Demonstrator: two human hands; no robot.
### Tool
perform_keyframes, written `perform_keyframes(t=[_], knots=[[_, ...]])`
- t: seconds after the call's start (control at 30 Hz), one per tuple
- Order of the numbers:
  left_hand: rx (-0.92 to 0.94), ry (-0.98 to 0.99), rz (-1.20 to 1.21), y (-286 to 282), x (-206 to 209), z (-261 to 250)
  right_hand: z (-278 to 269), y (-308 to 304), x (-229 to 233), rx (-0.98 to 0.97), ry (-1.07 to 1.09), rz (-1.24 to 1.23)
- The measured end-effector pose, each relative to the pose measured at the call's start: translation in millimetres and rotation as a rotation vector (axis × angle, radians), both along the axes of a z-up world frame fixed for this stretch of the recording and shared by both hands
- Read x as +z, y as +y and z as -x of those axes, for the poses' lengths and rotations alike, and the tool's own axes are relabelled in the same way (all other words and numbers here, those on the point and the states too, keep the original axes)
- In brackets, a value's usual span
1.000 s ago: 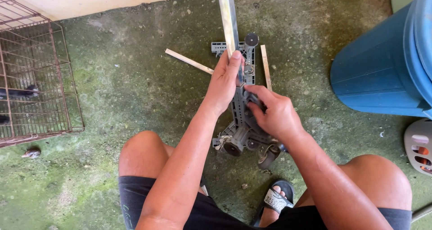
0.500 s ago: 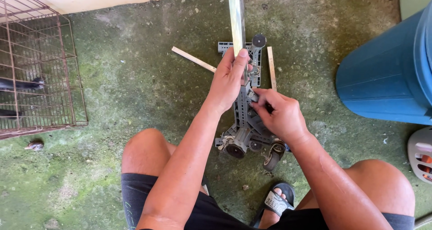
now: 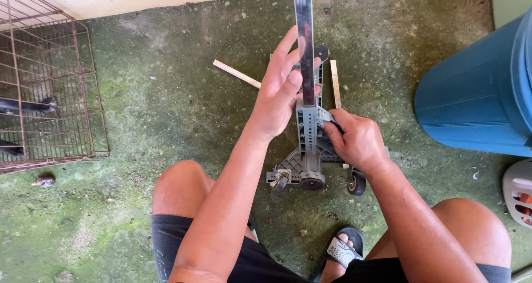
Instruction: The recorder is assembling the frame for a washing machine base or similar household appliance.
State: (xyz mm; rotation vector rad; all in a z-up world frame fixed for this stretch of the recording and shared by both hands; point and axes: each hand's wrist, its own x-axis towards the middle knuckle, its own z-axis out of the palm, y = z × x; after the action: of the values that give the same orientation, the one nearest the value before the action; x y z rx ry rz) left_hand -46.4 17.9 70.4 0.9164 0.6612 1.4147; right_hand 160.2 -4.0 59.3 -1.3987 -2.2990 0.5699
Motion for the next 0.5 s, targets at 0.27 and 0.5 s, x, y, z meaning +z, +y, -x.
perform_keyframes(t=[0.27, 0.5], knots=[[0.308, 0.273, -0.244, 4.0, 19.4, 30.4, 5.9, -6.7, -20.8, 0.113, 0.070, 0.016], [0.395, 0.352, -0.088, 14.5, 27.7, 35.7, 12.8, -3.0, -19.7, 0.237, 0.094, 0.049]])
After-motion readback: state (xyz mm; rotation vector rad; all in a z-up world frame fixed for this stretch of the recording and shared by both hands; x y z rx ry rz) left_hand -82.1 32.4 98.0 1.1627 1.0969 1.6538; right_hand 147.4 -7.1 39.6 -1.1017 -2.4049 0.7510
